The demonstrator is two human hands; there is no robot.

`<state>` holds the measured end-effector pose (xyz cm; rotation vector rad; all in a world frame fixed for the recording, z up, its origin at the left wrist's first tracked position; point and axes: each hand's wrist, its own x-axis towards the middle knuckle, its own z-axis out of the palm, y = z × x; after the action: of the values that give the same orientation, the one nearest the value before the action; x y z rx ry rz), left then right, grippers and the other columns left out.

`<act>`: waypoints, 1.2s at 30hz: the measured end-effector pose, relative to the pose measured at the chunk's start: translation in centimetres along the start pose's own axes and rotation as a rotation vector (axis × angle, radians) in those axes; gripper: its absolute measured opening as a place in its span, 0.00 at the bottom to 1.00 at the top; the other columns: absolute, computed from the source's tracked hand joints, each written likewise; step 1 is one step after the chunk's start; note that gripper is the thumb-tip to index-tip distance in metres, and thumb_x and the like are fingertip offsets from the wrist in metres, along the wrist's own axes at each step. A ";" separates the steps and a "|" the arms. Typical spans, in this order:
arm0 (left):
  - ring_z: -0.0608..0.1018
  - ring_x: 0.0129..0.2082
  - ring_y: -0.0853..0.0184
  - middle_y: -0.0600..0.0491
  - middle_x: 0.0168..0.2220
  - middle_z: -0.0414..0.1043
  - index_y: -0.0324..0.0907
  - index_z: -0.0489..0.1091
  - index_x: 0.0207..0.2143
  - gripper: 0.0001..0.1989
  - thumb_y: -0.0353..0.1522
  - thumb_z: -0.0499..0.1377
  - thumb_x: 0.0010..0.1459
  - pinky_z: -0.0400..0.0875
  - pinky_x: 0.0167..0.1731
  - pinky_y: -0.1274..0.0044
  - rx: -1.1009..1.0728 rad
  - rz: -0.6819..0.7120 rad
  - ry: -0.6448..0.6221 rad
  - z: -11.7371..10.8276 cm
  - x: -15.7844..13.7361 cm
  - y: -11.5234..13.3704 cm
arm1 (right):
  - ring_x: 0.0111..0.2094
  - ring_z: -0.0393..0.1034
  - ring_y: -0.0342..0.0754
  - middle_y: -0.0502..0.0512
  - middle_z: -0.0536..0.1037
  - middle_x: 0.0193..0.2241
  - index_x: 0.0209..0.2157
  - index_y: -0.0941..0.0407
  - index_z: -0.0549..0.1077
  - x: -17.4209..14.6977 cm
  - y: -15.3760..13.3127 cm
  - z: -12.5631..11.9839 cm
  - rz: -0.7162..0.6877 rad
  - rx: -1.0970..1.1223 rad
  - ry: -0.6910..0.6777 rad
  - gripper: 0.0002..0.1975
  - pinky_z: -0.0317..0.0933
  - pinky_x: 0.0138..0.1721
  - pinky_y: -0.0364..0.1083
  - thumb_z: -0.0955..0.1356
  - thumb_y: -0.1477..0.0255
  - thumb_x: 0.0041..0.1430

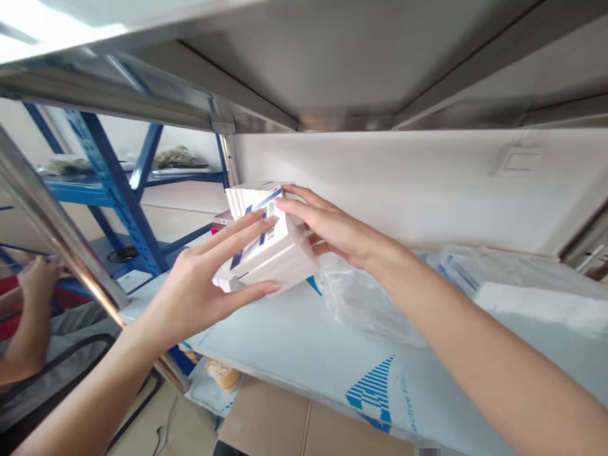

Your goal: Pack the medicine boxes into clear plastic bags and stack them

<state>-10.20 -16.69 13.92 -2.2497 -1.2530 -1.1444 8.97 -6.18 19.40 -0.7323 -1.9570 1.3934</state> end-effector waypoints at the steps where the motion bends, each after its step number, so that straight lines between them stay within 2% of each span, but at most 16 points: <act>1: 0.70 0.62 0.52 0.47 0.64 0.65 0.50 0.60 0.66 0.37 0.44 0.67 0.56 0.70 0.60 0.62 -0.031 -0.050 0.009 -1.0 -0.5 -0.9 | 0.40 0.76 0.51 0.53 0.78 0.50 0.60 0.42 0.68 1.1 -0.3 1.1 -0.031 -0.021 -0.037 0.28 0.72 0.33 0.47 0.68 0.51 0.60; 4: 0.73 0.59 0.51 0.45 0.64 0.65 0.51 0.56 0.68 0.42 0.42 0.69 0.54 0.77 0.52 0.64 -0.177 -0.181 0.068 -2.9 -2.2 -4.2 | 0.42 0.76 0.53 0.54 0.79 0.49 0.54 0.45 0.74 4.5 -0.5 4.4 -0.122 -0.080 -0.113 0.24 0.73 0.33 0.48 0.67 0.49 0.61; 6: 0.74 0.59 0.51 0.42 0.67 0.60 0.50 0.53 0.69 0.45 0.41 0.69 0.54 0.77 0.53 0.63 -0.316 -0.215 0.113 -3.1 -3.5 -6.8 | 0.40 0.77 0.53 0.56 0.79 0.49 0.55 0.46 0.75 6.6 0.1 6.3 -0.162 -0.143 -0.067 0.27 0.73 0.32 0.49 0.70 0.49 0.58; 8: 0.73 0.60 0.51 0.41 0.65 0.61 0.48 0.58 0.65 0.40 0.41 0.70 0.53 0.75 0.54 0.63 -0.406 -0.235 0.117 -2.7 -4.9 -9.4 | 0.38 0.77 0.53 0.57 0.79 0.49 0.58 0.47 0.73 8.3 1.3 7.9 -0.188 -0.211 -0.011 0.30 0.73 0.32 0.50 0.71 0.49 0.56; 11: 0.75 0.57 0.52 0.39 0.64 0.62 0.47 0.59 0.63 0.40 0.44 0.70 0.52 0.76 0.53 0.63 -0.491 -0.239 0.134 -1.2 -6.8 -12.8 | 0.32 0.76 0.52 0.58 0.82 0.37 0.60 0.50 0.72 10.2 3.4 9.4 -0.159 -0.341 -0.003 0.33 0.71 0.35 0.53 0.71 0.50 0.56; 14: 0.75 0.56 0.51 0.37 0.63 0.62 0.45 0.60 0.60 0.41 0.49 0.70 0.49 0.77 0.50 0.63 -0.494 -0.264 0.155 0.4 -8.2 -14.9 | 0.28 0.74 0.51 0.55 0.80 0.28 0.59 0.51 0.73 11.1 5.2 10.1 -0.164 -0.468 0.014 0.33 0.69 0.37 0.54 0.70 0.49 0.57; 17: 0.75 0.56 0.50 0.38 0.59 0.66 0.44 0.62 0.57 0.41 0.50 0.71 0.45 0.77 0.50 0.62 -0.474 -0.306 0.143 1.6 -8.7 -15.9 | 0.31 0.74 0.53 0.57 0.79 0.29 0.57 0.51 0.75 11.4 6.5 10.4 -0.198 -0.541 0.038 0.34 0.67 0.38 0.54 0.69 0.45 0.56; 21: 0.76 0.54 0.51 0.38 0.59 0.66 0.43 0.61 0.56 0.42 0.50 0.72 0.45 0.77 0.49 0.63 -0.514 -0.326 0.100 2.4 -8.5 -16.7 | 0.40 0.73 0.58 0.63 0.77 0.42 0.57 0.49 0.75 11.6 7.5 10.2 -0.183 -0.629 0.093 0.38 0.66 0.44 0.57 0.66 0.40 0.54; 25: 0.76 0.54 0.52 0.38 0.60 0.65 0.45 0.58 0.59 0.43 0.48 0.72 0.46 0.75 0.52 0.62 -0.583 -0.343 0.050 2.6 -8.1 -17.3 | 0.48 0.72 0.61 0.65 0.71 0.51 0.62 0.47 0.70 11.6 7.7 10.1 -0.100 -0.701 0.147 0.38 0.63 0.53 0.60 0.64 0.41 0.56; 31: 0.75 0.57 0.51 0.38 0.62 0.66 0.47 0.55 0.63 0.43 0.45 0.71 0.50 0.71 0.55 0.57 -0.631 -0.377 -0.047 2.5 -8.1 -17.5 | 0.53 0.69 0.65 0.65 0.68 0.56 0.64 0.47 0.66 11.0 7.6 10.7 -0.061 -0.681 0.165 0.38 0.60 0.56 0.62 0.59 0.40 0.60; 34: 0.71 0.61 0.49 0.37 0.65 0.62 0.46 0.55 0.65 0.44 0.46 0.70 0.51 0.69 0.57 0.56 -0.542 -0.331 -0.013 2.1 -8.1 -17.3 | 0.52 0.70 0.65 0.65 0.70 0.55 0.63 0.46 0.67 10.6 7.7 10.6 -0.071 -0.660 0.158 0.39 0.61 0.54 0.62 0.59 0.39 0.59; 36: 0.67 0.64 0.48 0.37 0.66 0.60 0.45 0.57 0.64 0.40 0.45 0.68 0.54 0.66 0.60 0.55 -0.378 -0.265 0.084 1.7 -7.8 -16.6 | 0.49 0.71 0.62 0.64 0.73 0.52 0.63 0.46 0.67 10.2 7.6 10.1 -0.112 -0.637 0.173 0.37 0.62 0.52 0.60 0.59 0.40 0.60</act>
<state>-25.30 -10.67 5.14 -2.3063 -1.4326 -1.6796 -4.65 -2.68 11.31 -0.9637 -2.2680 0.6009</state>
